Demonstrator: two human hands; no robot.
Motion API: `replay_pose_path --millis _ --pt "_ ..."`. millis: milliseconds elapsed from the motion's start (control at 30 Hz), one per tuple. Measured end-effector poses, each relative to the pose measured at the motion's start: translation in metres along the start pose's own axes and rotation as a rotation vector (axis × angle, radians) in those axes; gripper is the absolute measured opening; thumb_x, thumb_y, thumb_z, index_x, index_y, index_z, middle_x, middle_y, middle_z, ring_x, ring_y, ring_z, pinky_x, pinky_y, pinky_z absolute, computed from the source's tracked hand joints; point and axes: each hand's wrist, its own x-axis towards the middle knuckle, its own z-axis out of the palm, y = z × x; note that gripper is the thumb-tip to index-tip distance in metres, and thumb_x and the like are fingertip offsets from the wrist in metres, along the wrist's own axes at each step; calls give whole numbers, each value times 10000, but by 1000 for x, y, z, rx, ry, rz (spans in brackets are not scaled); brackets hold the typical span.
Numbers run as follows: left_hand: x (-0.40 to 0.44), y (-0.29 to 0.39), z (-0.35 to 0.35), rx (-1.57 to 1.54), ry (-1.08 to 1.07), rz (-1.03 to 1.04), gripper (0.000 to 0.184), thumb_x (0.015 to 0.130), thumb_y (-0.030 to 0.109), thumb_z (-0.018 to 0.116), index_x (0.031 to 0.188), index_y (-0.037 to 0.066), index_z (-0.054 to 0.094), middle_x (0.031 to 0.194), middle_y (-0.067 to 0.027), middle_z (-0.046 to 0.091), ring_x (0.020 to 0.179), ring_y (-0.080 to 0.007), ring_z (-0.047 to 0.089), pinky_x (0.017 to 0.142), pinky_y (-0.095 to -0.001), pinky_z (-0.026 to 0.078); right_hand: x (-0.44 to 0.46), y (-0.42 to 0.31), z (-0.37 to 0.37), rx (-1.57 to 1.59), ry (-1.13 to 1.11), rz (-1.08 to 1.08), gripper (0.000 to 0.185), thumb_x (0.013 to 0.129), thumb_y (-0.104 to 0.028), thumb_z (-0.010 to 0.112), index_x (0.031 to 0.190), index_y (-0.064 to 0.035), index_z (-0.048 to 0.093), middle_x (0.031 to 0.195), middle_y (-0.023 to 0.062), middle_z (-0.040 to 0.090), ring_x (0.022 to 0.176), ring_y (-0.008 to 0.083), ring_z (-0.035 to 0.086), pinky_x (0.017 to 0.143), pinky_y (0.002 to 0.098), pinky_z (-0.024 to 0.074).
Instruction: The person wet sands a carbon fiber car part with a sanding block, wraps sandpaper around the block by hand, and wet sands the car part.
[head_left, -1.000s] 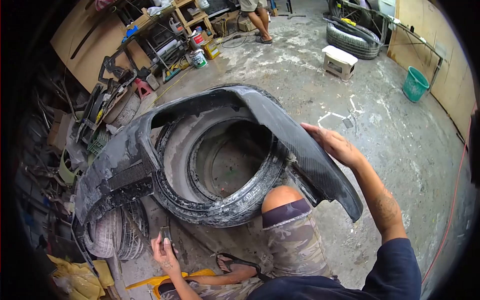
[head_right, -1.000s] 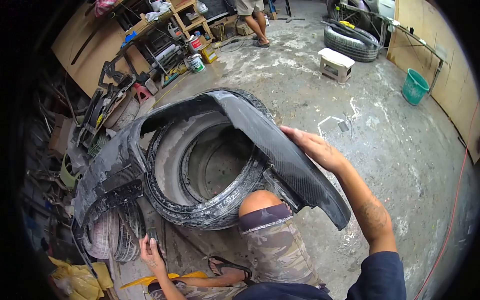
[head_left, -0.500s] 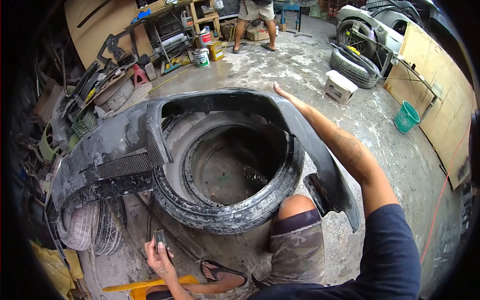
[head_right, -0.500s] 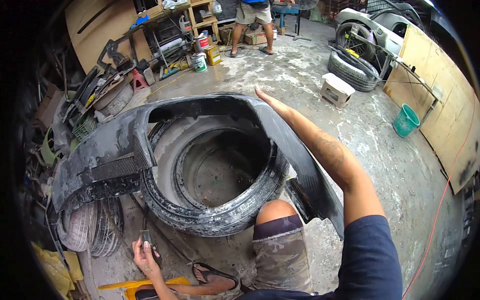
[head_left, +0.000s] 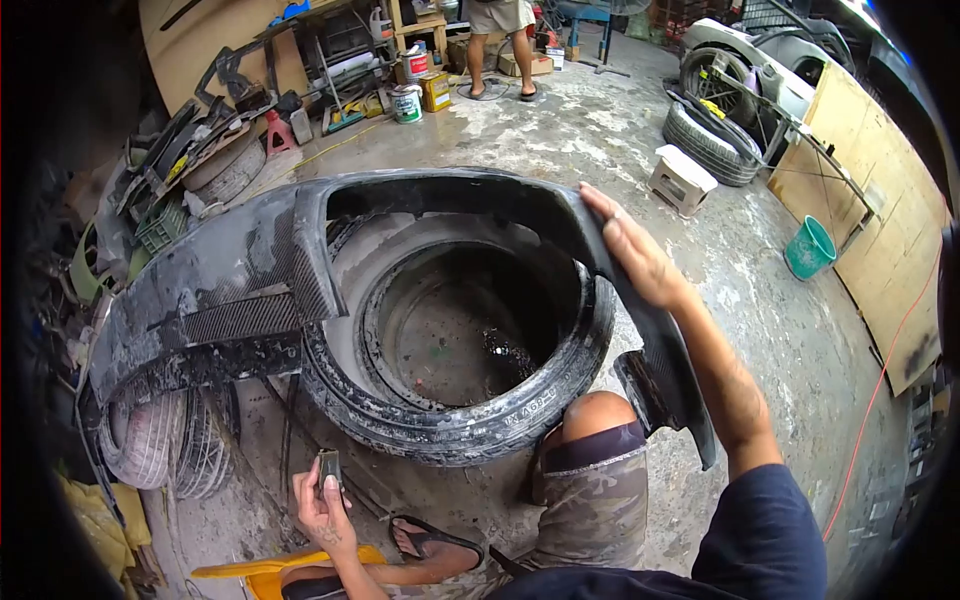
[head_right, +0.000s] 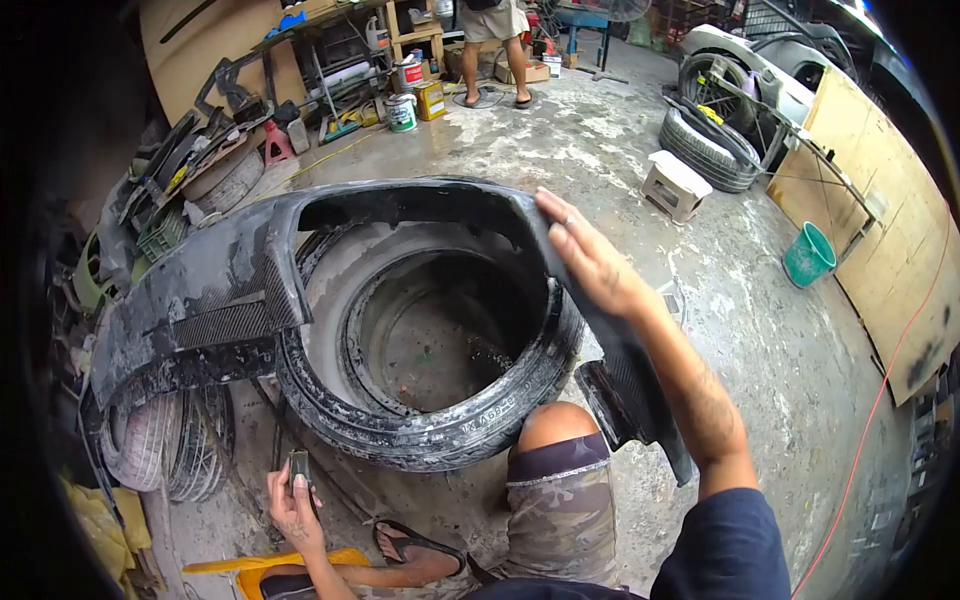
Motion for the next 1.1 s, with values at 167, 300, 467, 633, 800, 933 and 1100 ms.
replay_pose_path --millis 167,300,467,633,800,933,1100 --pt "-2 4 5 -34 -30 34 309 1024 104 593 1287 -49 641 1054 -45 512 725 -80 535 545 -222 459 1 -25 14 -541 -42 -77 762 1029 -512 521 1577 -27 307 1600 230 370 1487 402 342 1228 451 287" --pt "-5 17 0 -11 -1 34 300 1017 101 609 1272 -51 654 1045 -37 511 722 -71 523 547 -218 454 12 -23 27 -640 20 -62 808 998 -519 576 1578 -28 302 1604 200 376 1478 407 349 1207 469 320" --pt "-11 16 -15 -26 38 48 311 1035 109 581 1292 -59 633 1025 -43 508 705 -72 512 551 -222 453 -18 -29 30 -758 58 -85 847 973 -528 605 1604 -68 277 1646 150 327 1509 400 302 1223 469 295" --pt "-11 17 -18 -34 48 41 311 1022 100 593 1286 -52 651 1038 -45 497 727 -75 504 542 -222 440 -51 -35 31 -764 4 -47 872 963 -545 607 1622 -93 257 1669 129 288 1546 420 201 1237 509 238" --pt "-9 21 -19 -56 73 70 317 1023 110 596 1292 -49 647 1055 -47 501 730 -81 507 546 -222 440 -52 -39 29 -783 -24 -33 872 962 -559 598 1617 -86 271 1670 118 290 1550 405 205 1232 508 246" --pt "-10 24 -41 -4 101 103 307 1040 97 574 1304 -54 617 1073 -41 520 751 -76 527 574 -221 454 -15 -26 27 -747 14 -116 834 967 -513 617 1591 -50 316 1659 148 306 1549 371 230 1231 509 243" --pt "-33 60 -113 62 459 106 289 1024 162 623 1240 -30 627 945 -24 588 671 -80 535 592 -219 434 6 -19 48 -870 50 -217 718 915 -321 733 1526 -57 462 1620 162 386 1535 347 285 1239 447 243"
